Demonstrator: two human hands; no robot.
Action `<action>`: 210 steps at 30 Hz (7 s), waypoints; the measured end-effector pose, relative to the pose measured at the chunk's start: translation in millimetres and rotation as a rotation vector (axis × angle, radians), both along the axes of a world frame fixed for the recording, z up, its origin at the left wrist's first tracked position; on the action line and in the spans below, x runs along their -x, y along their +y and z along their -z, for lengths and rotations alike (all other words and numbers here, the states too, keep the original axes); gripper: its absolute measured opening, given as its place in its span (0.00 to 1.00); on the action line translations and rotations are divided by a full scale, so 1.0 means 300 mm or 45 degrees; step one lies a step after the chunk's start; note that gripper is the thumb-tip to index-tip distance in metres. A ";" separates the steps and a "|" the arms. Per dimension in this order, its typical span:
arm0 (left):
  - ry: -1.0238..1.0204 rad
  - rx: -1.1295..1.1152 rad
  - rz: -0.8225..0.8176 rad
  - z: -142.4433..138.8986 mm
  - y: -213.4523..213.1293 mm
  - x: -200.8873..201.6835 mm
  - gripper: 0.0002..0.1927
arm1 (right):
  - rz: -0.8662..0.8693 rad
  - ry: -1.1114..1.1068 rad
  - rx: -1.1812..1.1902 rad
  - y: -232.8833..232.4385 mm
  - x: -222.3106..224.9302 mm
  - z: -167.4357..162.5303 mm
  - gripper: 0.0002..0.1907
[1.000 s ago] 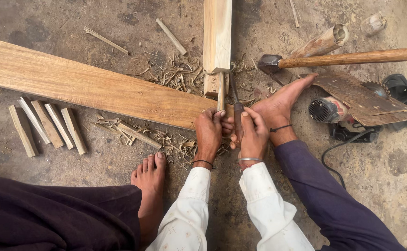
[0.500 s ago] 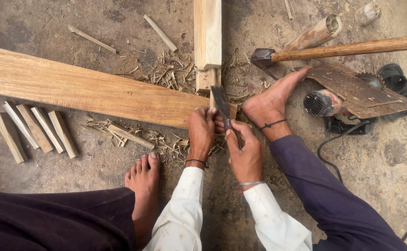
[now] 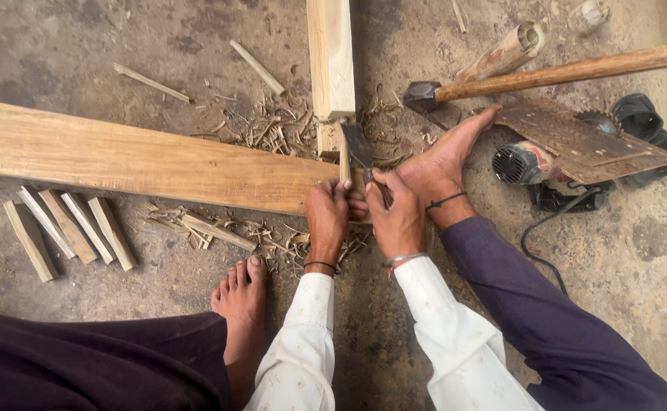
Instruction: The person sits on the ground and uses a chisel and wooden mallet to pare and shape a mortise in a wooden frame member, fitting a rail into the joint. They repeatedly strike and lever the chisel inside the joint, clear away shavings, and test-fit the mating piece as they work.
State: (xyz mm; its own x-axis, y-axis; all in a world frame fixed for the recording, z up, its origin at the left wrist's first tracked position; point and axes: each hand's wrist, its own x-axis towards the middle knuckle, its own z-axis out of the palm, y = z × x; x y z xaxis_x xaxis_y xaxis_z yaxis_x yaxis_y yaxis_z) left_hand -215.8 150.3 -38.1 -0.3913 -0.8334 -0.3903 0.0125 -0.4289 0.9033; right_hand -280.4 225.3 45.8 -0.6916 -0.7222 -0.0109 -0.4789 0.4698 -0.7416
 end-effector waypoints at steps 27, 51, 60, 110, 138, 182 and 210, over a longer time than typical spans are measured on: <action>-0.095 0.134 0.048 0.039 -0.009 -0.010 0.16 | -0.105 0.163 0.275 -0.036 0.023 0.140 0.11; 0.218 -0.174 0.173 0.084 -0.037 -0.004 0.21 | 0.137 -0.405 -0.109 0.188 -0.119 -0.098 0.19; 0.172 -0.178 0.137 0.086 -0.020 -0.006 0.19 | 0.105 -0.218 -0.199 0.153 -0.100 -0.083 0.17; -0.028 0.012 -0.030 0.011 0.008 0.014 0.09 | 0.119 -0.339 -0.134 0.249 -0.120 -0.090 0.17; -0.112 0.156 -0.054 -0.011 0.022 0.015 0.09 | 0.145 -0.375 -0.041 0.235 -0.116 -0.057 0.17; -0.015 0.045 -0.024 0.023 0.022 0.027 0.10 | 0.032 -0.421 0.047 0.167 -0.075 -0.097 0.18; -0.022 0.035 -0.027 0.028 0.004 0.028 0.10 | 0.078 -0.320 -0.017 0.141 -0.091 -0.028 0.17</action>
State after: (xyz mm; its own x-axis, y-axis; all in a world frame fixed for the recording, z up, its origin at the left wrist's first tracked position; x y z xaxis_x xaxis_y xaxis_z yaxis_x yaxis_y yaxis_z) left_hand -224.3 151.6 -46.6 -0.3665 -0.8521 -0.3736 0.0057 -0.4036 0.9149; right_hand -253.1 267.5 54.1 -0.7085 -0.6775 -0.1975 -0.2506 0.5031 -0.8271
